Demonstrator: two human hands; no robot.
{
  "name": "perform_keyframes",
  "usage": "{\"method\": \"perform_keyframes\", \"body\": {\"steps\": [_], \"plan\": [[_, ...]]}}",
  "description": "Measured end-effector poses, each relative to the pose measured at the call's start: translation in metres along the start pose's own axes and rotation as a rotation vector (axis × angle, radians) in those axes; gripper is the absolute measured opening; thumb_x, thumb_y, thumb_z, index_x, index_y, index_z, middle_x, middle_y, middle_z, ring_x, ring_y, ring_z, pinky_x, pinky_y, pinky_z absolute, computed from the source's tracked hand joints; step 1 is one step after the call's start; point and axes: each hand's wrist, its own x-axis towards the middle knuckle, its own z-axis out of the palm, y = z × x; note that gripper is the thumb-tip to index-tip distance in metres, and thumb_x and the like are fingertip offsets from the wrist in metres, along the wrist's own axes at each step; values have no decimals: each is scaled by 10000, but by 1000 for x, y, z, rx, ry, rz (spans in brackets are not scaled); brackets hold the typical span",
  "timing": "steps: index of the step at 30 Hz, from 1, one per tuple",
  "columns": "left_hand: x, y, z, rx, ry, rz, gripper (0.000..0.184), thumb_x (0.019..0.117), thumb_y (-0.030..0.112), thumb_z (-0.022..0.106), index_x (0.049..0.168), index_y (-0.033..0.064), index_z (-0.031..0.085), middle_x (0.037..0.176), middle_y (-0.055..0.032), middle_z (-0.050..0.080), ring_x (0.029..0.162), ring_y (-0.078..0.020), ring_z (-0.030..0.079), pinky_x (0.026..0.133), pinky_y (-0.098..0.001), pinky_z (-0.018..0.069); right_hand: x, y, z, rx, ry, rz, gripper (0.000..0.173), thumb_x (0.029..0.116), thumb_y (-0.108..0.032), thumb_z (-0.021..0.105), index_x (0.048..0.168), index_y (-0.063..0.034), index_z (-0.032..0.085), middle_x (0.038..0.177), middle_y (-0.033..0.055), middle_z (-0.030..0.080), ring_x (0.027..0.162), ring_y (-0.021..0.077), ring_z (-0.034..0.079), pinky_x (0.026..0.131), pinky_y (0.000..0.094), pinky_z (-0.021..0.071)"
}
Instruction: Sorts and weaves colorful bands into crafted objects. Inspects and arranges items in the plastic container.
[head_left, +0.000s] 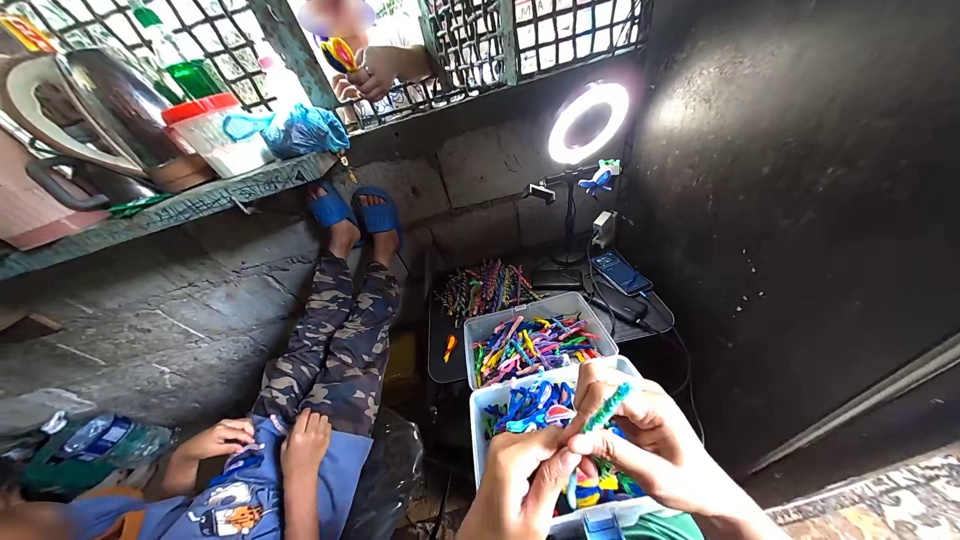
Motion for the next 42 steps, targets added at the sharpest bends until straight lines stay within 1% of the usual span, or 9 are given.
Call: {"method": "perform_keyframes", "body": {"steps": [5,9,12,17,26,31,36,39,42], "plan": [[-4,-8,23,994,342,190,265,1047,143,477,865,35,635,644,-55,555,525,-102,537,502,-175,445,-5,-1,12,-464,96,-45,244,1003,-226,607,850,-45,548,830,45,494,799,19,494,733,80,393],[-7,-7,12,471,201,46,295,1058,147,480,858,-15,626,645,-49,568,574,-5,534,571,-108,447,-6,1,13,-279,83,90,299,1027,-276,602,850,-36,574,826,21,522,765,-39,516,697,59,431],[-5,-2,-6,-259,-67,-178,331,1095,283,452,915,83,644,720,131,562,633,160,441,566,-32,348,-3,5,1,121,-86,178,269,1013,-329,636,918,-80,603,939,-48,587,864,-85,575,730,76,499],[-5,-7,-6,-834,-272,-360,273,1062,328,527,945,178,724,789,180,657,686,163,527,596,-40,390,1,9,-4,320,-177,19,202,980,-242,700,894,-62,666,942,-26,629,958,-38,581,829,106,476],[-6,-1,24,735,270,173,277,1079,181,461,909,24,613,724,-74,609,652,-64,607,621,-141,491,-10,-2,11,-301,159,-57,295,1027,-297,626,871,-61,543,821,20,504,786,-23,506,726,73,414],[-6,2,6,-112,22,-149,319,1092,249,458,932,47,647,721,97,576,619,142,426,569,-44,346,-9,0,5,-63,46,108,317,1003,-334,649,850,-60,607,858,-24,578,808,-77,554,721,64,468],[-4,2,-6,-860,-247,-423,255,1053,320,537,981,209,755,799,197,666,661,168,511,577,-42,381,-1,7,-9,314,-201,10,199,977,-255,700,945,-59,694,971,-23,660,994,-25,595,863,122,483],[-4,2,-1,-786,-244,-378,268,1068,314,517,971,175,724,746,190,613,626,169,466,553,-41,349,-4,4,-7,204,-112,-33,234,981,-248,697,853,-57,650,864,-22,615,906,-28,566,814,113,442],[-5,6,9,-110,-31,-134,333,1095,216,448,936,-3,642,705,54,577,626,114,449,589,-62,369,-9,1,-1,-31,36,-24,277,998,-269,670,828,-64,593,830,-16,560,821,-56,543,746,72,445]]}}
